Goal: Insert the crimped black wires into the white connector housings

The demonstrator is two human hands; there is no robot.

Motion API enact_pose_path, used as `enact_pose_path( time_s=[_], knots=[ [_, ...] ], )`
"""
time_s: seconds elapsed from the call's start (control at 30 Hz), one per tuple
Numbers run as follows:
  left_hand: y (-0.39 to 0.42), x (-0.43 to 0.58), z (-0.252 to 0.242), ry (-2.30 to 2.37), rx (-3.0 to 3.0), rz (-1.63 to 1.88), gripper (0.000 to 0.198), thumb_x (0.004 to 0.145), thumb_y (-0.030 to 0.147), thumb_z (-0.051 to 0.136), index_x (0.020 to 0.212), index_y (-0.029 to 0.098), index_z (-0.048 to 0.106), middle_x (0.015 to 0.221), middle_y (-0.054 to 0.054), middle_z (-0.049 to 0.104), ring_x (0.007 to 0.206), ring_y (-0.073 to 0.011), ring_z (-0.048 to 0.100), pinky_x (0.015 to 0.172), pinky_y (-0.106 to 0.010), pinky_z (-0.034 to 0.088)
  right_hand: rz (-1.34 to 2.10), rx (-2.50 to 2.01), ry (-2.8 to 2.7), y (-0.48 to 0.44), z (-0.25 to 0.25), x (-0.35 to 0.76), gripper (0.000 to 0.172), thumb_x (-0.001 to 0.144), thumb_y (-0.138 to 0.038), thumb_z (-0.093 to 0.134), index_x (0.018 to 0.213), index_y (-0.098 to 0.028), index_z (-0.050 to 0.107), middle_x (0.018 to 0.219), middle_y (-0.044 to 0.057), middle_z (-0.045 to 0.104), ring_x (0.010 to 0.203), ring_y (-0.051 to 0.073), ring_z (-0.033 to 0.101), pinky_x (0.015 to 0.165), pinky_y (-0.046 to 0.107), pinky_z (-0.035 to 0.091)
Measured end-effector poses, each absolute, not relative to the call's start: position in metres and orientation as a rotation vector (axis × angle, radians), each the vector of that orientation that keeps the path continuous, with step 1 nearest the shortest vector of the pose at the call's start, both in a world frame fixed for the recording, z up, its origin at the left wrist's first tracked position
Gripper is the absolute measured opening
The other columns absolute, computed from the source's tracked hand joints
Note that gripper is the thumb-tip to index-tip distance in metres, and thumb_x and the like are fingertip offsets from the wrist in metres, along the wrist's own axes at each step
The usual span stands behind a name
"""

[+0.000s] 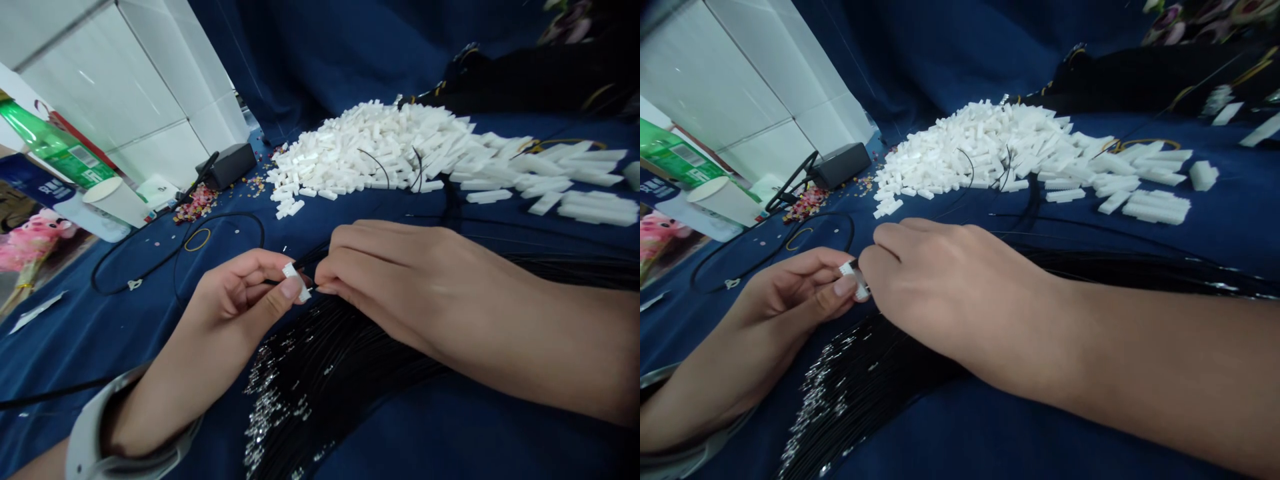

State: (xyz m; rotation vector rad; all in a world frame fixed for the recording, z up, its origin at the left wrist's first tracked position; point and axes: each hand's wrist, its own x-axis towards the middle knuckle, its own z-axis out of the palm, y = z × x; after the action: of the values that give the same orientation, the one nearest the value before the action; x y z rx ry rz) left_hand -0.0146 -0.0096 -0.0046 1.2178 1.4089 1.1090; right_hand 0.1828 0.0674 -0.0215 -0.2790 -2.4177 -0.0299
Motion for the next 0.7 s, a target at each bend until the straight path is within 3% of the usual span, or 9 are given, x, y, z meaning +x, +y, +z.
enact_pose_path(
  time_s=[0.23, 0.53, 0.7],
  knots=[
    [-0.013, -0.012, -0.004, 1.429, 1.272, 1.135, 0.006, 0.085, 0.031, 0.08, 0.085, 0.025, 0.078, 0.082, 0.0, 0.078, 0.068, -0.0122, 0.066, 0.06, -0.018, 0.05, 0.16, -0.131, -2.405, 0.07, -0.024, 0.183, 0.017, 0.091, -0.003, 0.05, 0.088, -0.008, 0.066, 0.081, 0.003, 0.053, 0.071, 0.011, 0.043, 0.062, 0.027, 0.035],
    [-0.02, -0.001, 0.001, 1.519, 1.33, 1.182, 0.012, 0.07, 0.024, 0.088, 0.077, 0.028, 0.079, 0.067, 0.001, 0.077, 0.058, -0.0175, 0.066, 0.049, -0.024, 0.049, 0.116, -0.194, -2.437, 0.051, -0.02, 0.186, 0.02, 0.09, 0.001, 0.05, 0.086, -0.007, 0.068, 0.08, 0.003, 0.054, 0.073, 0.01, 0.042, 0.066, 0.024, 0.038],
    [-0.019, -0.005, 0.0, 1.487, 1.343, 1.219, 0.015, 0.071, 0.027, 0.088, 0.08, 0.036, 0.08, 0.068, 0.001, 0.076, 0.068, -0.0256, 0.072, 0.06, -0.035, 0.055, 0.091, -0.202, -2.401, 0.055, -0.019, 0.182, 0.027, 0.096, -0.003, 0.043, 0.083, -0.01, 0.066, 0.078, 0.003, 0.055, 0.068, 0.008, 0.042, 0.061, 0.022, 0.036]
  ],
)
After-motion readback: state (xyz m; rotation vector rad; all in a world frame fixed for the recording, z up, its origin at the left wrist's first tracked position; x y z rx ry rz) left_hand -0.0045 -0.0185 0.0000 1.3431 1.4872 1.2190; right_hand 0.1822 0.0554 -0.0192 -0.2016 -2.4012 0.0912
